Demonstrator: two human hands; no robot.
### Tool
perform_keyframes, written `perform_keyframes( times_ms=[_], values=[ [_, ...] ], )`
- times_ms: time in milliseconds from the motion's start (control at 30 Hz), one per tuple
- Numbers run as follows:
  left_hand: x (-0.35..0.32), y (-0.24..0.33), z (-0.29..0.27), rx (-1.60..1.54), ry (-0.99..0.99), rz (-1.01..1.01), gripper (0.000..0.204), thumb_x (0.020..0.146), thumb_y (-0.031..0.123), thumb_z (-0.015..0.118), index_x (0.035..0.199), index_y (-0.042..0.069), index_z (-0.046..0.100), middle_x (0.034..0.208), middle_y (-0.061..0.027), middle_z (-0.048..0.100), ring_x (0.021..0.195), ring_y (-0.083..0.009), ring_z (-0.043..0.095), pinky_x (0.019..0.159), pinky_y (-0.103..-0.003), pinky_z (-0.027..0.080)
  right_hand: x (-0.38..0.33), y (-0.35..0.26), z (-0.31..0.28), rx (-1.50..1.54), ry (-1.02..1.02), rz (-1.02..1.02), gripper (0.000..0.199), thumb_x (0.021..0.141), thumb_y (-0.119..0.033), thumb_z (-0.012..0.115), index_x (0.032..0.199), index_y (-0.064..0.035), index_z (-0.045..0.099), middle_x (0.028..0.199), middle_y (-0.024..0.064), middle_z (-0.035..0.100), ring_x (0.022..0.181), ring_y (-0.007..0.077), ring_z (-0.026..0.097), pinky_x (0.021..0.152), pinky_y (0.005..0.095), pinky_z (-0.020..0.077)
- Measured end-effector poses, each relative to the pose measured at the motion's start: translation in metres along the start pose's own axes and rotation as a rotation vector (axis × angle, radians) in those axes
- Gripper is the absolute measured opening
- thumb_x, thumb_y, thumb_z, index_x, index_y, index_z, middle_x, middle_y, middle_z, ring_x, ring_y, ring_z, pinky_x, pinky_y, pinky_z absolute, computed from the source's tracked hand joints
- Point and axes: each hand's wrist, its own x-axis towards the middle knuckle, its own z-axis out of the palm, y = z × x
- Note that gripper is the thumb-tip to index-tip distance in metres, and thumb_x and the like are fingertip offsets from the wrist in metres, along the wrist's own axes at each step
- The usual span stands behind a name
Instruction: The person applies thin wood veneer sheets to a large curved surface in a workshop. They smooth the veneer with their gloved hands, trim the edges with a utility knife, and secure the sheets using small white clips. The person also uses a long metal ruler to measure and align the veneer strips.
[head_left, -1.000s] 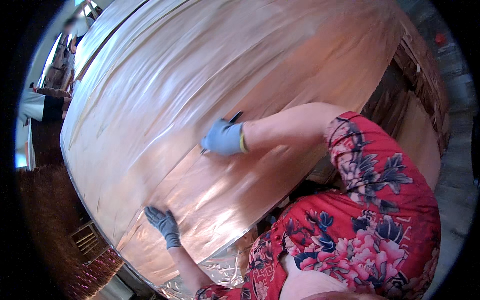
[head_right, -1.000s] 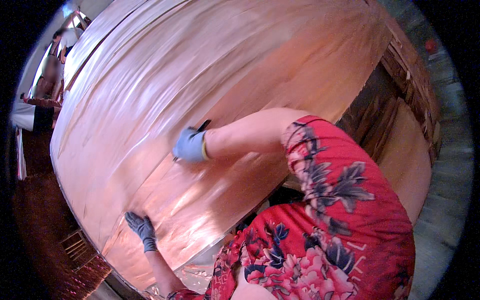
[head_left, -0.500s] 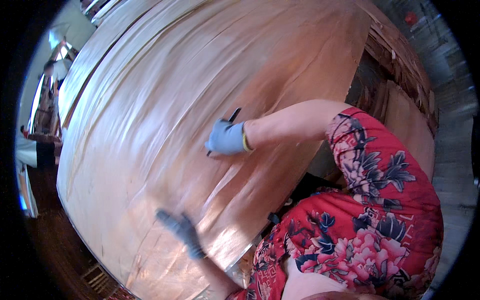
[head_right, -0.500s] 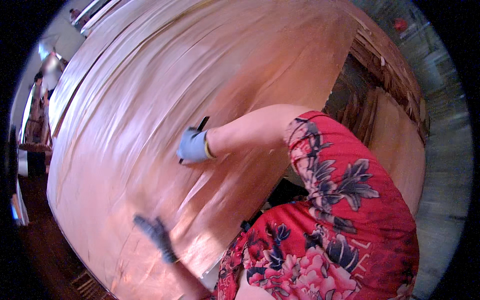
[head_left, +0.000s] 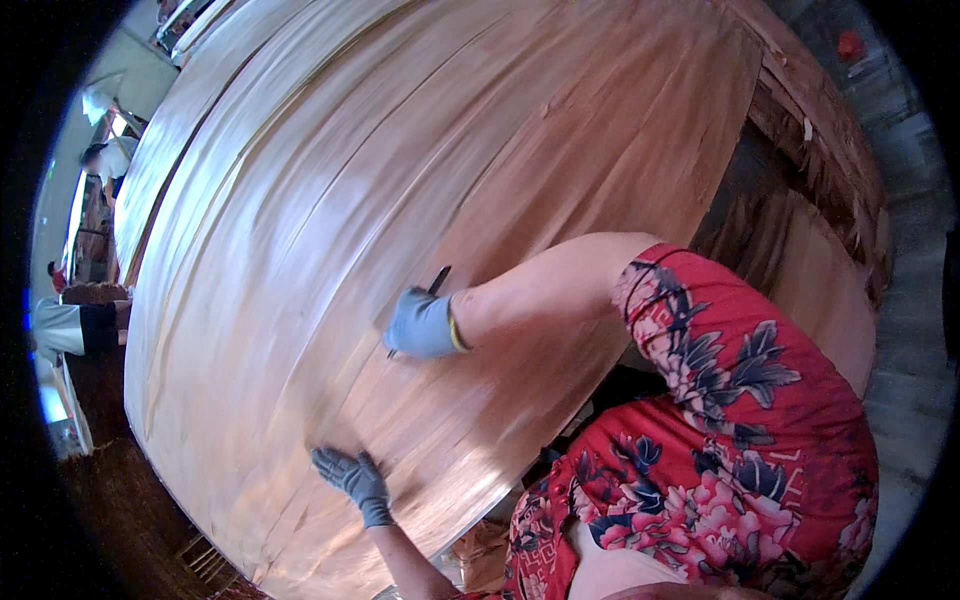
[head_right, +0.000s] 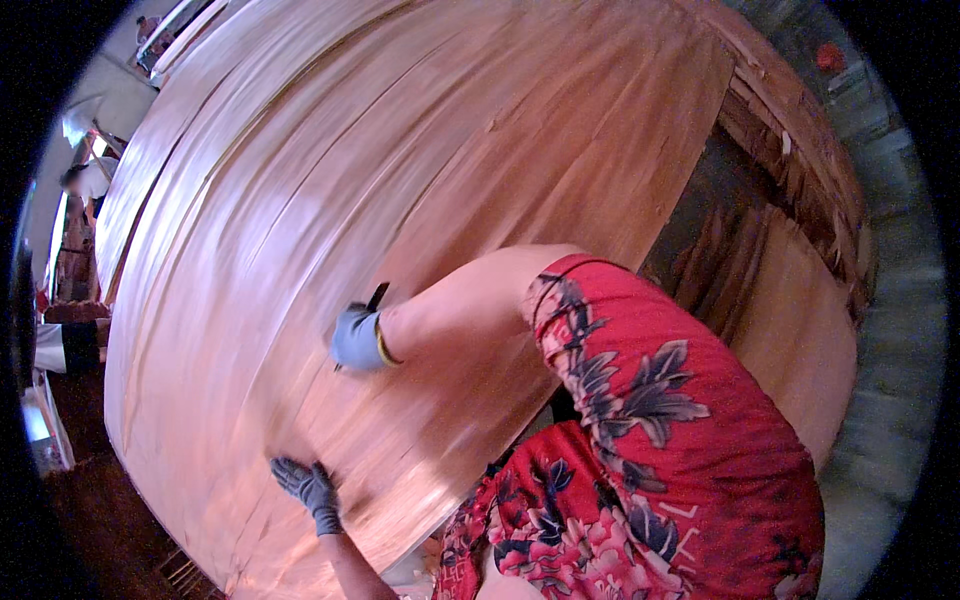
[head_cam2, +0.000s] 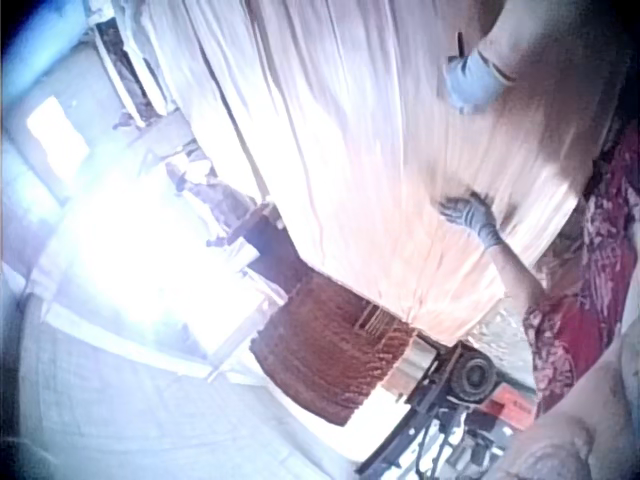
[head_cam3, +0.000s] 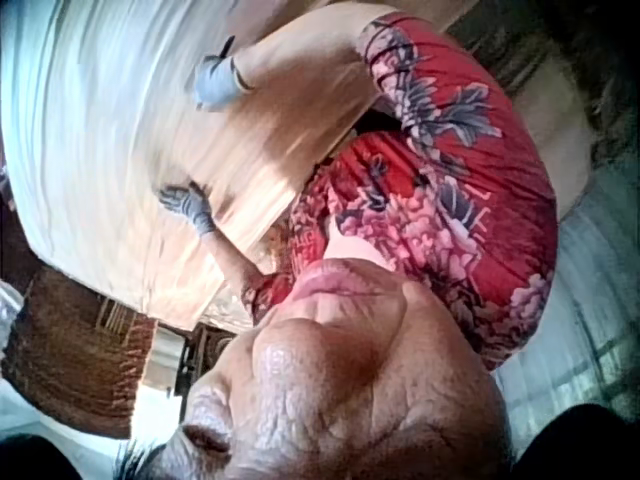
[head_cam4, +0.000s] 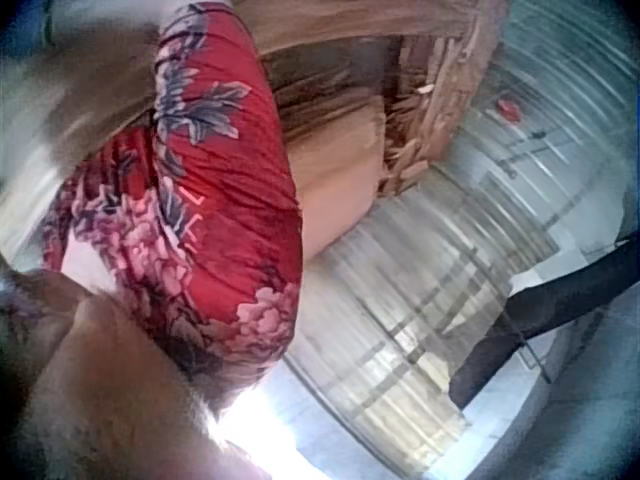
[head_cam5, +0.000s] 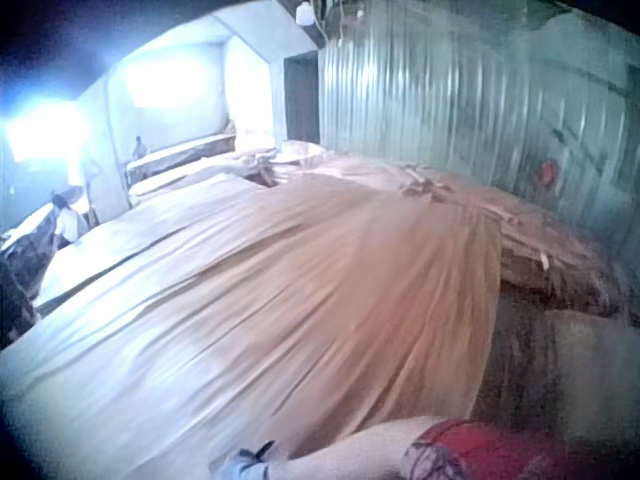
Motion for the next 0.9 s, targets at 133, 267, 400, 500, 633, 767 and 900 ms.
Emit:
perform_keyframes(
  times_ms=[133, 267, 400, 500, 633, 767, 900],
  values=[
    [0.006, -0.077, 0.036, -0.048, 0.028, 0.012, 0.076, 0.086, 0.039, 0.043, 0.141, 0.001, 0.008, 0.147, -0.0201, 0.005, 0.136, -0.0362, 0.003, 0.109, -0.046, 0.001, -0.017, 0.043, 0.017, 0.164, 0.087, 0.037, 0.013, 0.078, -0.017, 0.055, 0.089, -0.0102, 0.057, 0.071, 0.0092, 0.064, 0.062, 0.0255, 0.064, 0.043, 0.0432, 0.0406],
    [0.006, -0.129, 0.053, -0.023, 0.04, 0.062, 0.077, 0.086, 0.038, 0.043, 0.142, 0.002, 0.006, 0.148, -0.0192, 0.004, 0.136, -0.0354, 0.002, 0.109, -0.045, 0.001, -0.045, 0.078, 0.02, 0.177, -0.069, 0.121, 0.013, 0.08, -0.018, 0.052, 0.091, -0.0115, 0.054, 0.071, 0.0098, 0.064, 0.064, 0.0272, 0.065, 0.046, 0.0436, 0.0413],
    [0.018, -0.105, 0.002, 0.199, -0.39, -0.226, 0.08, 0.086, 0.041, 0.044, 0.14, -0.003, 0.004, 0.148, -0.0203, 0.0, 0.136, -0.0354, 0.0, 0.11, -0.043, 0.0, -0.052, 0.08, 0.017, 0.114, -0.074, 0.155, 0.012, 0.082, -0.021, 0.052, 0.09, -0.013, 0.057, 0.074, 0.0067, 0.065, 0.067, 0.0259, 0.065, 0.047, 0.0447, 0.0411],
    [0.033, 0.015, -0.03, 0.065, -0.171, -0.152, 0.079, 0.088, 0.041, 0.044, 0.138, -0.008, 0.006, 0.146, -0.0237, 0.002, 0.136, -0.0374, 0.002, 0.11, -0.044, 0.002, -0.047, 0.07, 0.016, 0.027, -0.1, 0.143, 0.012, 0.081, -0.021, 0.053, 0.088, -0.0148, 0.06, 0.077, 0.0045, 0.065, 0.068, 0.0242, 0.065, 0.045, 0.0444, 0.0403],
    [0.037, 0.22, -0.016, -0.34, 0.092, 0.183, 0.077, 0.089, 0.041, 0.042, 0.137, -0.01, 0.01, 0.145, -0.0276, 0.006, 0.135, -0.0408, 0.002, 0.11, -0.045, 0.003, -0.051, 0.056, 0.012, -0.001, -0.109, 0.062, 0.014, 0.08, -0.023, 0.055, 0.088, -0.0156, 0.063, 0.08, 0.0034, 0.066, 0.068, 0.023, 0.064, 0.043, 0.0428, 0.0395],
    [0.034, 0.219, -0.027, 0.06, 0.077, 0.133, 0.075, 0.09, 0.038, 0.041, 0.136, -0.012, 0.01, 0.145, -0.0276, 0.007, 0.135, -0.0395, 0.003, 0.11, -0.043, 0.002, -0.047, 0.046, -0.008, 0.111, -0.022, 0.035, 0.015, 0.08, -0.024, 0.055, 0.085, -0.014, 0.064, 0.081, 0.0045, 0.066, 0.068, 0.0225, 0.064, 0.043, 0.0417, 0.0404],
    [0.029, 0.12, -0.044, -0.133, -0.09, 0.059, 0.078, 0.088, 0.043, 0.041, 0.138, -0.008, 0.009, 0.147, -0.0227, 0.003, 0.136, -0.0356, 0.0, 0.11, -0.044, -0.002, -0.043, 0.051, -0.029, 0.152, -0.074, 0.008, 0.014, 0.079, -0.022, 0.055, 0.084, -0.0134, 0.064, 0.079, 0.007, 0.066, 0.067, 0.0229, 0.064, 0.043, 0.0421, 0.0408]
  ],
)
